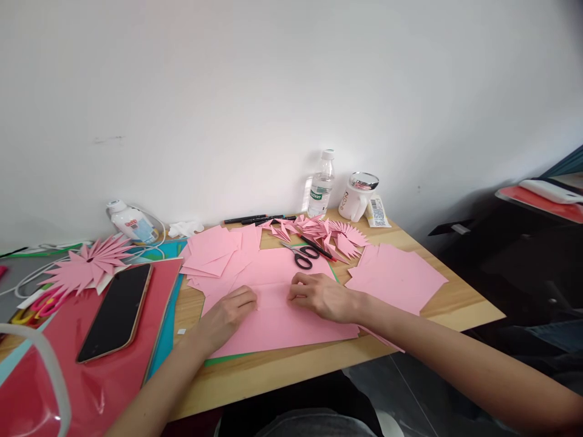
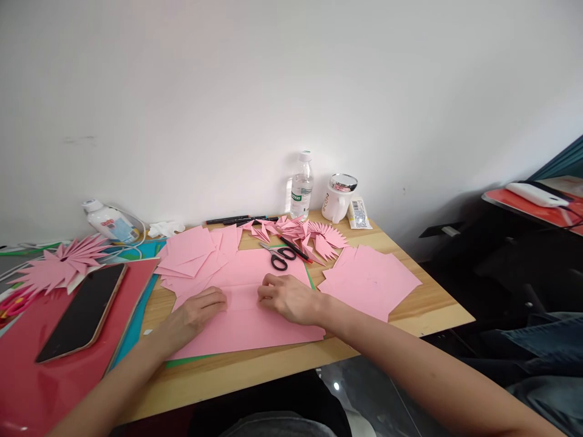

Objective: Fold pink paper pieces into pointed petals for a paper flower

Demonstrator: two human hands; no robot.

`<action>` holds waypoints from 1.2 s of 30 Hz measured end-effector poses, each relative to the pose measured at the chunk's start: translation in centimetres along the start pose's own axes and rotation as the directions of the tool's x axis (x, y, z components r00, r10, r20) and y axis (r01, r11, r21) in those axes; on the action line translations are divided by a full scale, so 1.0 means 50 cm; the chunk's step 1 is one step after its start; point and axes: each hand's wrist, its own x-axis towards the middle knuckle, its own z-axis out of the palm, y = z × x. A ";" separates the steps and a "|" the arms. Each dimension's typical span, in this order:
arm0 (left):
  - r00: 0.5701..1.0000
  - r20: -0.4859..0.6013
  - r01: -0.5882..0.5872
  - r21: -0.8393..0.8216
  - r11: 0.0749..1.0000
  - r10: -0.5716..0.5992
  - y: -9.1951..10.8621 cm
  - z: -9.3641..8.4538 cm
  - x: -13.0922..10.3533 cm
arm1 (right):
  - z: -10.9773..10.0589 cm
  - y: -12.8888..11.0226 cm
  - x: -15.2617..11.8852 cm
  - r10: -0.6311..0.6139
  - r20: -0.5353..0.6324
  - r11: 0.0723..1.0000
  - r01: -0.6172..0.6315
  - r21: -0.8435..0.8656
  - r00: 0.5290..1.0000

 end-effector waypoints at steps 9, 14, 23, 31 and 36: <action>1.000 -0.002 -0.021 0.176 0.984 0.022 0.018 0.018 -0.015 | -0.010 -0.031 -0.015 0.058 0.008 0.988 -0.058 0.142 0.998; 0.996 -0.077 0.079 0.428 0.901 -0.050 0.042 0.047 0.005 | 0.011 -0.029 -0.018 0.122 -0.140 0.971 -0.089 0.224 0.983; 0.980 0.073 0.094 0.658 0.747 -0.187 0.067 0.054 0.023 | 0.020 -0.042 -0.024 0.048 -0.078 0.999 -0.047 0.016 0.996; 0.989 0.068 0.034 0.768 0.640 -0.134 0.073 0.074 0.024 | 0.037 -0.043 -0.025 -0.011 -0.245 0.999 0.003 -0.033 0.970; 0.993 0.070 0.002 0.813 0.582 -0.100 0.076 0.085 0.021 | 0.042 -0.049 -0.029 -0.018 -0.272 0.999 0.006 -0.047 0.962</action>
